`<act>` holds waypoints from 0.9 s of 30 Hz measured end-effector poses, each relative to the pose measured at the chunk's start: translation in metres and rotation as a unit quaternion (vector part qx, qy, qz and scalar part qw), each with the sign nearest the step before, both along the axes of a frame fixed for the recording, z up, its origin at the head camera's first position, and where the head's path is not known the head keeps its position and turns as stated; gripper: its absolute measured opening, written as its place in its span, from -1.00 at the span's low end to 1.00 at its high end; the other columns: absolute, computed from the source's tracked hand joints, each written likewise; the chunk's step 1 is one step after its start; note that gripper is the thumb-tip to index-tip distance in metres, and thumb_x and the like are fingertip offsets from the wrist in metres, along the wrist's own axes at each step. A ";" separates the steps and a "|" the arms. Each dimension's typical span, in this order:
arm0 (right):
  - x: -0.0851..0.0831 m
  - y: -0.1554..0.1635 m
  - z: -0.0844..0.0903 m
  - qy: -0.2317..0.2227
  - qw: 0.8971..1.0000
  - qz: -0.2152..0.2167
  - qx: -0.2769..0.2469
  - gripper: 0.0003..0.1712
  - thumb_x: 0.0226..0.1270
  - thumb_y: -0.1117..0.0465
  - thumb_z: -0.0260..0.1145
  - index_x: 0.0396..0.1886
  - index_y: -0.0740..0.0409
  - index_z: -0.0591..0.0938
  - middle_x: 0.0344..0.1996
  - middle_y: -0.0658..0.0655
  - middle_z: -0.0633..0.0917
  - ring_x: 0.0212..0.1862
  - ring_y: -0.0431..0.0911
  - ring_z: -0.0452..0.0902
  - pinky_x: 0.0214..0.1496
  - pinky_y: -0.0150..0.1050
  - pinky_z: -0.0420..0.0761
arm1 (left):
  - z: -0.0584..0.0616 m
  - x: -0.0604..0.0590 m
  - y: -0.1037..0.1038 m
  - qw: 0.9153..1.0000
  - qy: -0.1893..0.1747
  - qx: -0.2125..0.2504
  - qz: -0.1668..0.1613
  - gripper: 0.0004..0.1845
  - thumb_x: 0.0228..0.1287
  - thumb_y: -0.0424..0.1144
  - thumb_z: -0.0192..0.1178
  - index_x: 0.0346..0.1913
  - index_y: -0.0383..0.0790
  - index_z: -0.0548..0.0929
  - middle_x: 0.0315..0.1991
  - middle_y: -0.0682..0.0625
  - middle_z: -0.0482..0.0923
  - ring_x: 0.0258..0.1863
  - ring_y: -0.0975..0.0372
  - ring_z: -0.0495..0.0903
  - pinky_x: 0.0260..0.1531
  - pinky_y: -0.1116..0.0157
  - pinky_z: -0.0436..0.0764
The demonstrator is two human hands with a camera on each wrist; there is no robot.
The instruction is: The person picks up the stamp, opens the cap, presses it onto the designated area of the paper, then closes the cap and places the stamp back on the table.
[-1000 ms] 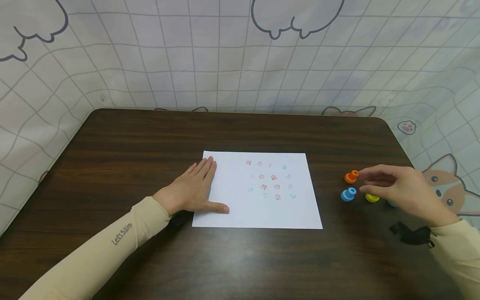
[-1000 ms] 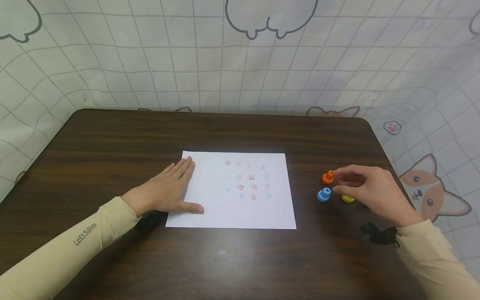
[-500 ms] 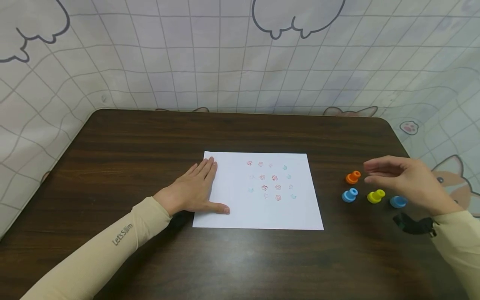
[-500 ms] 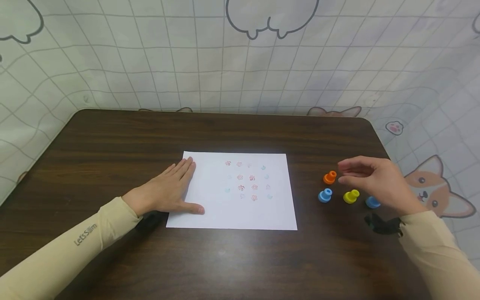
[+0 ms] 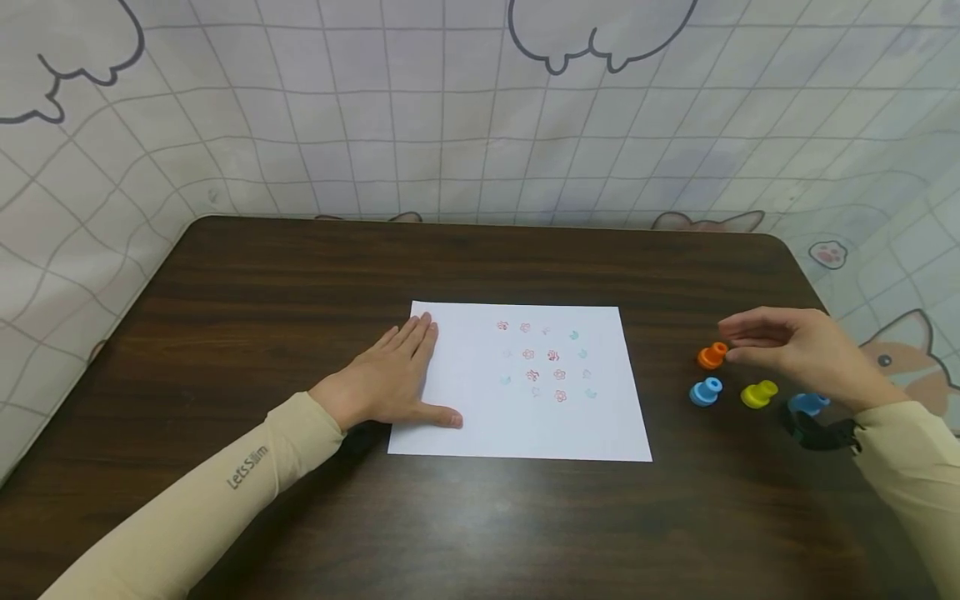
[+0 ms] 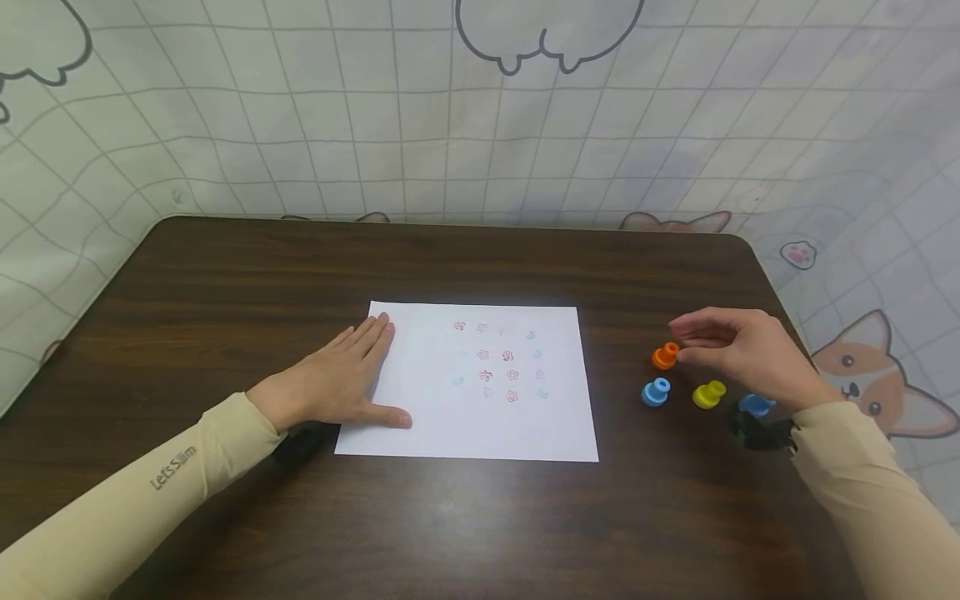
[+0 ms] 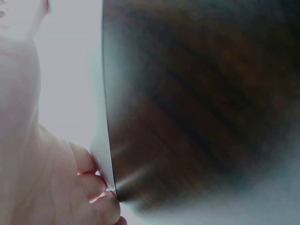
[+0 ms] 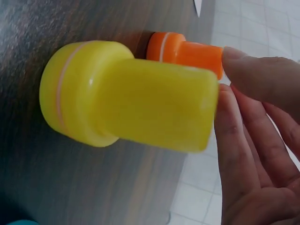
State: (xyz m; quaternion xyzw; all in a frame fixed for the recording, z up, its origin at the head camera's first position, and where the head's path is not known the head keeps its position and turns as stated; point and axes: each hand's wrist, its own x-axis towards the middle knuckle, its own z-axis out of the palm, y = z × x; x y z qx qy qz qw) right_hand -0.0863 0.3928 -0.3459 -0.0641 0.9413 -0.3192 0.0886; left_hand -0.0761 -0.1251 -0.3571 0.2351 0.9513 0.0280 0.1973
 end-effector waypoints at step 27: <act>-0.006 -0.003 -0.002 0.011 0.996 0.038 0.074 -0.70 0.35 -0.07 0.48 -0.03 -0.05 0.77 -0.11 0.11 0.84 -0.27 -0.50 0.64 -0.28 -0.43 0.65 | -0.002 0.000 0.000 1.000 0.003 -0.002 0.003 0.47 0.01 0.65 0.19 0.66 -0.38 -0.12 0.71 -0.27 -0.25 0.72 -0.11 -0.17 0.70 -0.10 -0.05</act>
